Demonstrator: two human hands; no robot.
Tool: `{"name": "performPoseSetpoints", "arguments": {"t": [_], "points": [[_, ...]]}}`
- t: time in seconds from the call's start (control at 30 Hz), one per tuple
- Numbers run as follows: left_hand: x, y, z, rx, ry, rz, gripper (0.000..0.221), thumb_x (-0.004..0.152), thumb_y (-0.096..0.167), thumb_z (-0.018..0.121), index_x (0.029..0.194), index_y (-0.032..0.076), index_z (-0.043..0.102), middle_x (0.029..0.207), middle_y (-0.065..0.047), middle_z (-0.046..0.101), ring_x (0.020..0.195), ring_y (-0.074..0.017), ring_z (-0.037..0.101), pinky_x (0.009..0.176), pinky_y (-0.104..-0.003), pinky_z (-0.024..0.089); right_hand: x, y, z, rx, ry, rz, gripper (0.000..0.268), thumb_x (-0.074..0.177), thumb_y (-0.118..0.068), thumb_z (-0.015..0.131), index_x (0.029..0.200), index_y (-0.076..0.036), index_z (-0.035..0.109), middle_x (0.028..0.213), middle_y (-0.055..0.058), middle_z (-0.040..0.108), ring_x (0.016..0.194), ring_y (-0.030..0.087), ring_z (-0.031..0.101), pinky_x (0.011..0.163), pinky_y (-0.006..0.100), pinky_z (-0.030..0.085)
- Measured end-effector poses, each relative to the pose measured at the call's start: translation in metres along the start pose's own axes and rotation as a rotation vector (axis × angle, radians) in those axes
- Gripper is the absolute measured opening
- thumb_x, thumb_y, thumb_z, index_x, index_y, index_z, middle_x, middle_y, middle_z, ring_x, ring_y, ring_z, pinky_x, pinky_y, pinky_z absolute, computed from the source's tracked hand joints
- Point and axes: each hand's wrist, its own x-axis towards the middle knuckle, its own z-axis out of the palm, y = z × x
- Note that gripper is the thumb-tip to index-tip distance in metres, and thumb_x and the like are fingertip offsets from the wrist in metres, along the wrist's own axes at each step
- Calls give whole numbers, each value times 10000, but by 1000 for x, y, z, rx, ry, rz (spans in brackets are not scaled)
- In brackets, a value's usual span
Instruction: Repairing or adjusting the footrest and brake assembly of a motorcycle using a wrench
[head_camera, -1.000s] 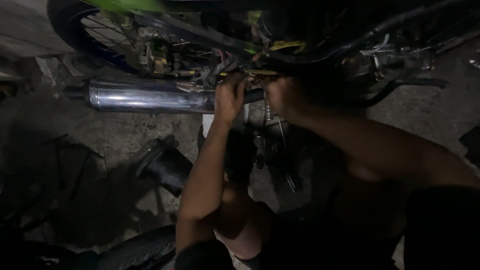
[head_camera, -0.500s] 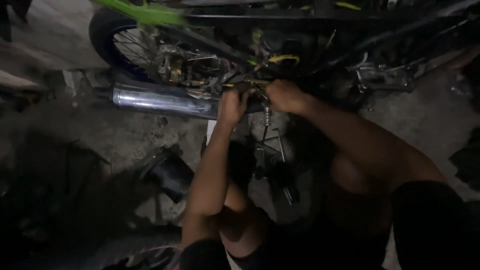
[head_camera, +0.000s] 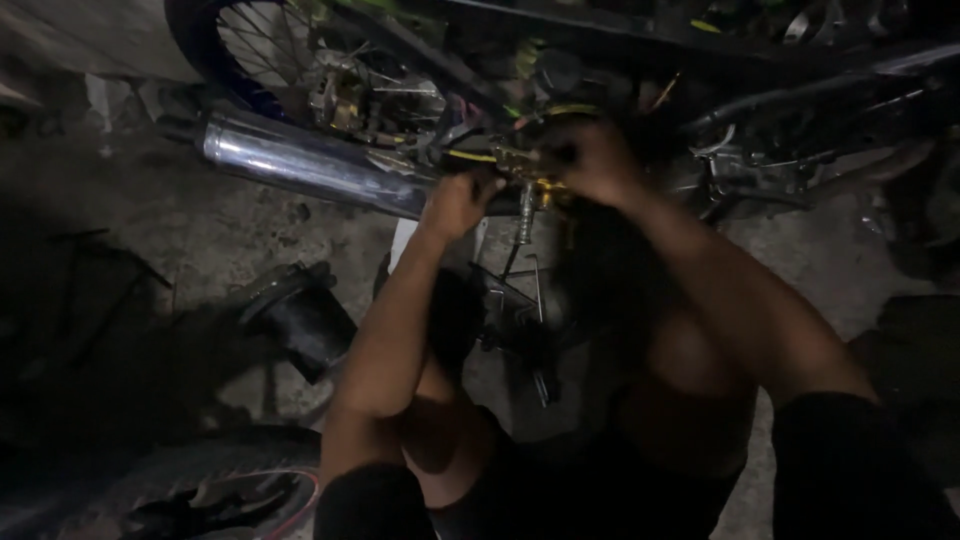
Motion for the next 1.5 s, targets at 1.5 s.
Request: {"name": "performPoseSetpoints", "arguments": {"t": [1.5], "points": [[27,20,27,35,-23,-57,299,868,164,697,931,-122,759,896,-323,732,849,-456,740,641,-496,594,-43,50,-46,-538,-236,319,432,860,-113,718,1254,64,714,1099,299,733,1070,488,690,810,560,605]]}}
